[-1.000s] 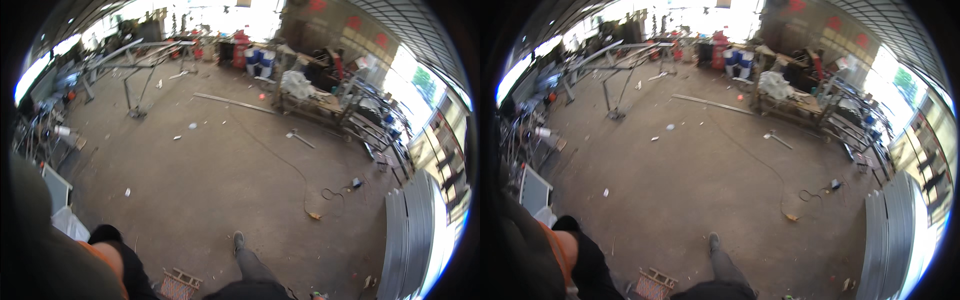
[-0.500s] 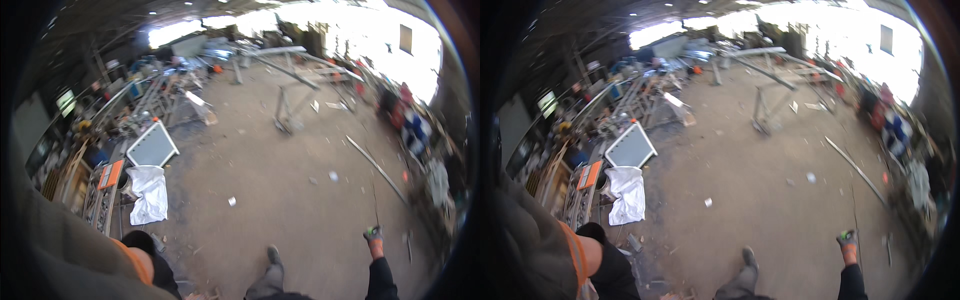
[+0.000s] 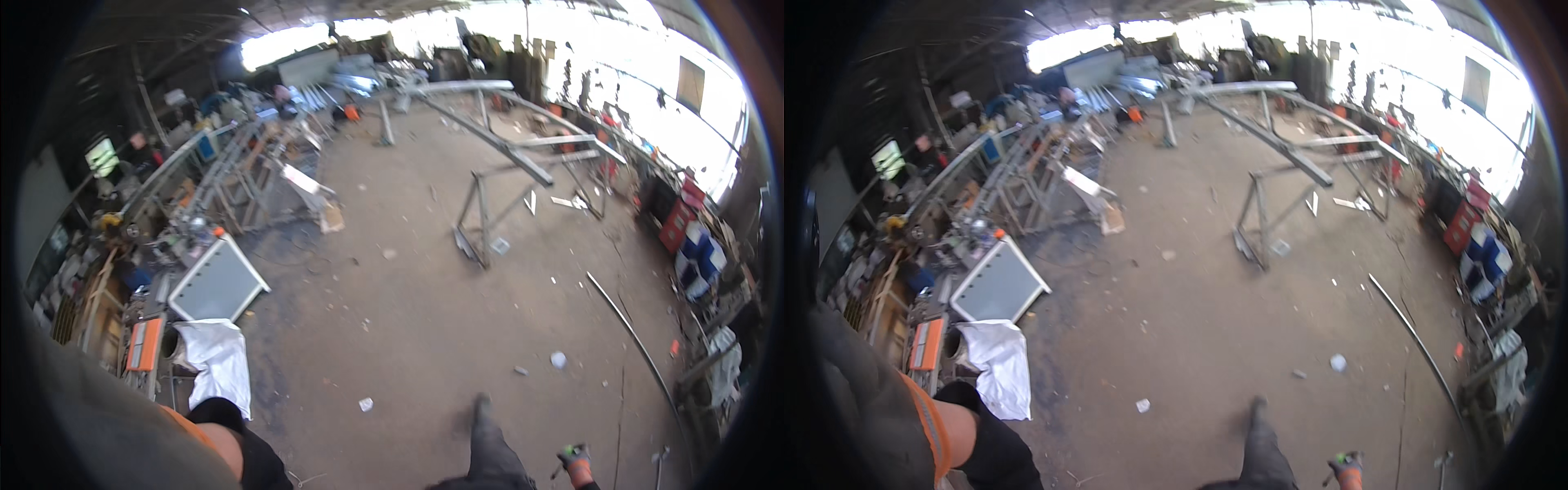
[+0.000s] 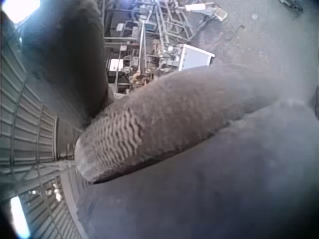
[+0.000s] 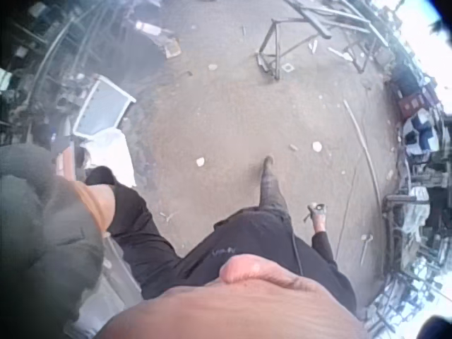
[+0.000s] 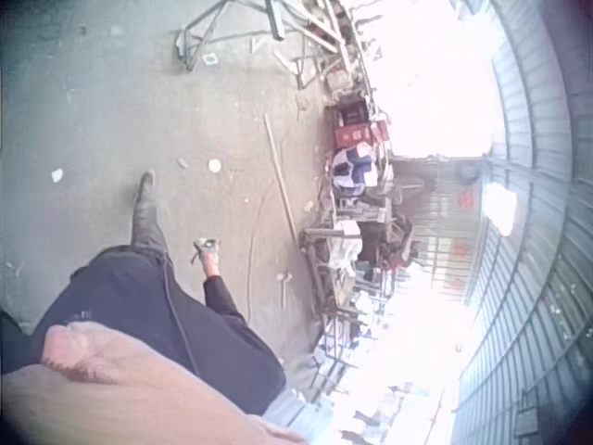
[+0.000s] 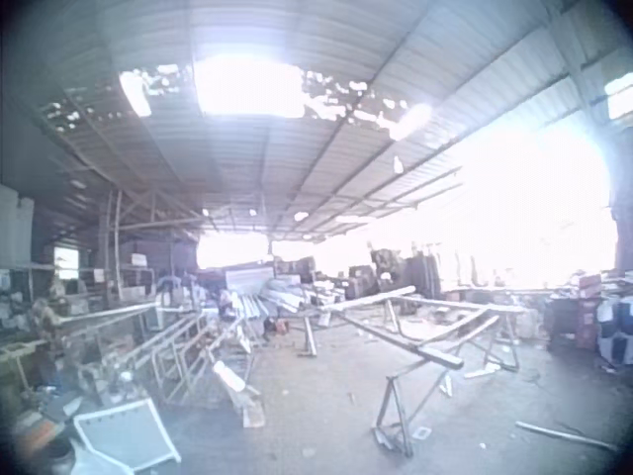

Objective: The person assembles a metal frame structure by positioning metal bars, using a corded drill to fasten components, and marking measurements with a tape measure and marker. The person moves around the workshop to retrieve tools and materials, then returns to the frame to continue assembly.

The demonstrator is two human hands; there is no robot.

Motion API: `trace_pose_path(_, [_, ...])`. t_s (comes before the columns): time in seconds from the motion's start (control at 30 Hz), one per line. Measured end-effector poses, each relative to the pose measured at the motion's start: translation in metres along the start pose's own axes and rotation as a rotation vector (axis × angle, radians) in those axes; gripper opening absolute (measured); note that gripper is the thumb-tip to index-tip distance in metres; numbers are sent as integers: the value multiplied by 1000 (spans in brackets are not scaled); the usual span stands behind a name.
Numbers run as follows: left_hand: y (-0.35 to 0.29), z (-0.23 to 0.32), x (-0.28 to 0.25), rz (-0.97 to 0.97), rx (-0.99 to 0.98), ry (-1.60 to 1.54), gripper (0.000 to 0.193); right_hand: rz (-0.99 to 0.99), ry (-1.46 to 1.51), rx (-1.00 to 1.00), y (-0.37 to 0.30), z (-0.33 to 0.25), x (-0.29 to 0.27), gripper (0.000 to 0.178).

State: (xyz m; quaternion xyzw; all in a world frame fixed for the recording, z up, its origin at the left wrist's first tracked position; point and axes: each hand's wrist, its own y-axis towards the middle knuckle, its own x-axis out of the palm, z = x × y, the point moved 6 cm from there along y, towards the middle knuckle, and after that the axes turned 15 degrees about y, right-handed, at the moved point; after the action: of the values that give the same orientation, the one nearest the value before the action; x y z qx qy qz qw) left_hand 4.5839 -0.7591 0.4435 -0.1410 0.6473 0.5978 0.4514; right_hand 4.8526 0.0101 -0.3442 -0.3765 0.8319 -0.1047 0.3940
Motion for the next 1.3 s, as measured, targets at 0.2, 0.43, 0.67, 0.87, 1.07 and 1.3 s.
trace_pose_path(0.2, [285, -55, 228, -103, 83, -69, 42, -212, 312, 197, 159, -276, 174, 73])
trace_pose_path(0.43, [603, -229, 391, -135, 52, -63, 42, -506, -107, -521, 359, -864, 429, 83])
trace_pose_path(0.67, [856, -507, 586, -71, 53, -83, 41, -673, -104, -722, 507, -1301, 704, 69])
trace_pose_path(0.87, [1145, -728, 781, -141, 9, -143, 41, -544, -27, -729, 586, -1540, 826, 67])
trace_pose_path(1.07, [1402, -922, 1069, -249, -38, -315, 40, -541, -26, -629, 716, -1811, 1029, 57])
trace_pose_path(1.3, [1470, -1155, 1558, -709, -507, -780, 58, -1011, 100, -1108, 821, -2291, 1347, 55])
